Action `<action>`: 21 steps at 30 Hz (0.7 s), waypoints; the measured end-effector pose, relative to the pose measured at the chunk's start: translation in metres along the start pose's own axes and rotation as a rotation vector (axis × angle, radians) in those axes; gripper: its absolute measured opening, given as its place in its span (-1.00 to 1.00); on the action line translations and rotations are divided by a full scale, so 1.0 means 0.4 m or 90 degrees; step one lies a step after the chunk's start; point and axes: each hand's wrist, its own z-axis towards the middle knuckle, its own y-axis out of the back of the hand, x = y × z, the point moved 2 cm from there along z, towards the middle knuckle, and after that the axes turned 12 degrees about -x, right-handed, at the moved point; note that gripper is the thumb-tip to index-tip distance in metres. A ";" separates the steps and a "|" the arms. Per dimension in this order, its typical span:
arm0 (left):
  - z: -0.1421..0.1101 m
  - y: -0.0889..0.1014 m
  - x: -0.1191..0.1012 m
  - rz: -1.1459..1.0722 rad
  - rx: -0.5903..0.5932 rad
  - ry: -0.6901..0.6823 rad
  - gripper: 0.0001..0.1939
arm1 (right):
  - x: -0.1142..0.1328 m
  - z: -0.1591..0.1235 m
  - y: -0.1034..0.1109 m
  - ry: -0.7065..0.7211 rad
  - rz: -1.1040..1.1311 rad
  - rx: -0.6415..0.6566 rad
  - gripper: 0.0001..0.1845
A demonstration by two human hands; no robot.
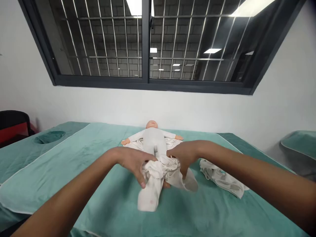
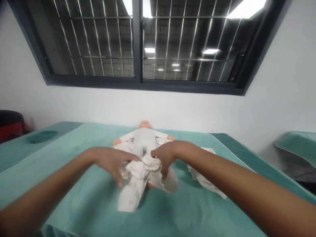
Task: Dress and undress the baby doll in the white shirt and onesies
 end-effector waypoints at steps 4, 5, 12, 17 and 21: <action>0.017 0.032 -0.022 0.107 -0.021 -0.008 -0.80 | 0.058 0.028 0.048 0.062 0.016 0.032 -0.66; 0.023 0.044 -0.014 0.127 -0.119 -0.020 -0.79 | 0.073 0.040 0.055 0.094 0.060 0.025 -0.74; 0.025 0.037 0.182 -0.060 -0.700 0.079 -0.48 | 0.111 0.264 -0.011 0.103 0.673 -0.284 -0.63; 0.033 -0.078 0.374 -0.092 -0.491 0.191 -0.16 | 0.014 0.466 -0.126 -0.059 0.477 -0.303 -0.60; 0.036 -0.123 0.428 0.101 -0.476 0.137 -0.36 | -0.158 0.523 -0.146 -0.129 0.215 -0.486 -0.68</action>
